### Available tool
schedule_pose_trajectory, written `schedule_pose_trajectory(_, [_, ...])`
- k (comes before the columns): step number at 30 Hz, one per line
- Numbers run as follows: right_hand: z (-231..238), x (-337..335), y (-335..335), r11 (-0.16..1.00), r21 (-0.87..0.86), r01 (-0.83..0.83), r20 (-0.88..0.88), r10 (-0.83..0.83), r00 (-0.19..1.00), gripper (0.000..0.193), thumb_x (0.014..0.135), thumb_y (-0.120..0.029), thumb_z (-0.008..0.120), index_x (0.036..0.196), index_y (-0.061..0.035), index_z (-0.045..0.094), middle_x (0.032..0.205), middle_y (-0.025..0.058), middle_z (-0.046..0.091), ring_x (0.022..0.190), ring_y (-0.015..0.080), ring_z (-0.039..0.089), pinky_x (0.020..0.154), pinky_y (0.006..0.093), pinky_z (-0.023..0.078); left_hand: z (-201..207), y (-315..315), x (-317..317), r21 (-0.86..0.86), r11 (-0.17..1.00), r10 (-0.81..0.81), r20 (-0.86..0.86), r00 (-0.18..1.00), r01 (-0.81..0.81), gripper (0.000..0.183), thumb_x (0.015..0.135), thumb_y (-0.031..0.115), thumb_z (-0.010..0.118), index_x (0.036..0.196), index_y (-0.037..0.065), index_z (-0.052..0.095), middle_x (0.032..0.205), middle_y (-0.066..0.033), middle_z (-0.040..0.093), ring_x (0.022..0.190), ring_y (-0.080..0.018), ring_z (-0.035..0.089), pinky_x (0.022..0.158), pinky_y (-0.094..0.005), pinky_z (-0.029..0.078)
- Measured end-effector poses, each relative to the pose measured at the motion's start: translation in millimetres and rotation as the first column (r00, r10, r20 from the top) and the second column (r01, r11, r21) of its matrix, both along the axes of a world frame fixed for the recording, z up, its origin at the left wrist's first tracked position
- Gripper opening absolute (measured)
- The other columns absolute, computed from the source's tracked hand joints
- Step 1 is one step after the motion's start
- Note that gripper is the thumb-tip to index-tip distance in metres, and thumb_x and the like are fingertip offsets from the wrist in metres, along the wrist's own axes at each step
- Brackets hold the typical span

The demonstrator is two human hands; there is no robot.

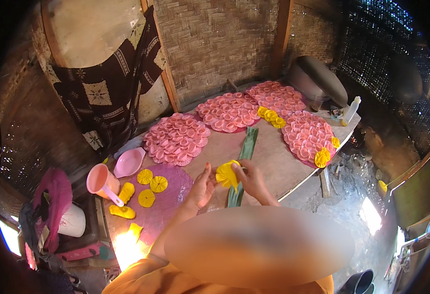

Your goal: The person shapes yellow clay into small flower-like pieces and places them onto a green strip on a table. They repeatedly roll, pinch, and arrange the yellow pieces alongside existing pink flower clusters.

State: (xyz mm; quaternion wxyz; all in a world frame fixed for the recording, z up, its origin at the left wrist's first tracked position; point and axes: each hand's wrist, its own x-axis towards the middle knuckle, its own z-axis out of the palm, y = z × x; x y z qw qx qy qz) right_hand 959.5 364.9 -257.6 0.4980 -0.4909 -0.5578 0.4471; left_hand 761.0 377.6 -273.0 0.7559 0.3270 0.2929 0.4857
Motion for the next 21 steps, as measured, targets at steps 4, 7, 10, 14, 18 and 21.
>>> schedule_pose_trajectory(4, [9.7, -25.2, -5.8, 0.977, 0.143, 0.157, 0.279, -0.192, 0.941, 0.029, 0.092, -0.028, 0.066, 0.1, -0.0001, 0.069, 0.085, 0.0144, 0.061, 0.074, 0.027, 0.063, 0.068, 0.0364, 0.049, -7.2, -13.1, 6.1, 0.026, 1.0, 0.013, -0.089, 0.996, -0.011, 0.031, 0.098, 0.024, 0.062, 0.116, 0.0, 0.059, 0.11, -0.0051, 0.065, 0.102, -0.0115, 0.062, 0.091, -0.0268, 0.048])
schedule_pose_trajectory(7, [3.2, -29.3, -7.1, 0.981, 0.13, 0.145, 0.321, -0.18, 0.93, 0.029, 0.092, -0.029, 0.066, 0.1, -0.0004, 0.069, 0.085, 0.0145, 0.062, 0.074, 0.0278, 0.063, 0.067, 0.0364, 0.049, -25.9, -15.3, 5.1, 0.179, 0.981, 0.109, -0.208, 0.972, -0.071, 0.021, 0.093, 0.008, 0.066, 0.11, -0.001, 0.06, 0.106, -0.0047, 0.066, 0.095, -0.0093, 0.063, 0.085, -0.0248, 0.05])
schedule_pose_trajectory(10, [-14.0, -27.4, -2.7, 0.993, 0.033, 0.117, 0.24, -0.121, 0.963, 0.031, 0.092, -0.031, 0.066, 0.101, -0.0013, 0.07, 0.087, 0.0145, 0.063, 0.074, 0.0306, 0.064, 0.068, 0.0378, 0.05, -46.7, -12.2, 4.2, 0.28, 0.954, 0.214, -0.387, 0.897, -0.108, 0.021, 0.09, 0.003, 0.068, 0.109, -0.002, 0.06, 0.103, -0.0035, 0.067, 0.09, -0.0082, 0.063, 0.081, -0.0237, 0.051])
schedule_pose_trajectory(14, [-39.9, -12.9, 8.3, 0.962, 0.03, 0.273, 0.561, -0.242, 0.791, 0.032, 0.092, -0.03, 0.065, 0.108, -0.0025, 0.069, 0.099, 0.0158, 0.065, 0.085, 0.0342, 0.065, 0.073, 0.0393, 0.051, -59.7, -10.2, 1.2, 0.344, 0.931, 0.288, -0.49, 0.823, -0.122, 0.021, 0.094, 0.01, 0.066, 0.11, -0.002, 0.06, 0.104, -0.0039, 0.066, 0.092, -0.0095, 0.063, 0.083, -0.0255, 0.051])
schedule_pose_trajectory(18, [-56.9, -5.2, 9.3, 0.902, 0.377, 0.212, 0.735, -0.431, 0.524, 0.034, 0.092, -0.027, 0.064, 0.117, -0.0051, 0.066, 0.115, 0.0148, 0.062, 0.103, 0.0324, 0.062, 0.083, 0.041, 0.05, -55.8, -6.1, -3.5, 0.013, 0.95, 0.309, 0.105, 0.945, -0.312, 0.045, 0.102, 0.037, 0.052, 0.118, -0.004, 0.055, 0.116, -0.0091, 0.063, 0.108, -0.0166, 0.06, 0.098, -0.0313, 0.045])
schedule_pose_trajectory(21, [-60.8, -21.0, 7.5, 0.987, -0.12, 0.107, -0.004, -0.108, 0.994, 0.031, 0.095, -0.023, 0.062, 0.122, -0.0071, 0.061, 0.118, 0.0145, 0.061, 0.105, 0.0287, 0.062, 0.087, 0.0424, 0.05, -52.9, -2.5, -3.5, 0.082, 0.918, 0.377, 0.122, 0.918, -0.388, 0.066, 0.103, 0.054, 0.037, 0.126, -0.006, 0.051, 0.124, -0.0127, 0.059, 0.117, -0.0212, 0.056, 0.106, -0.034, 0.037])
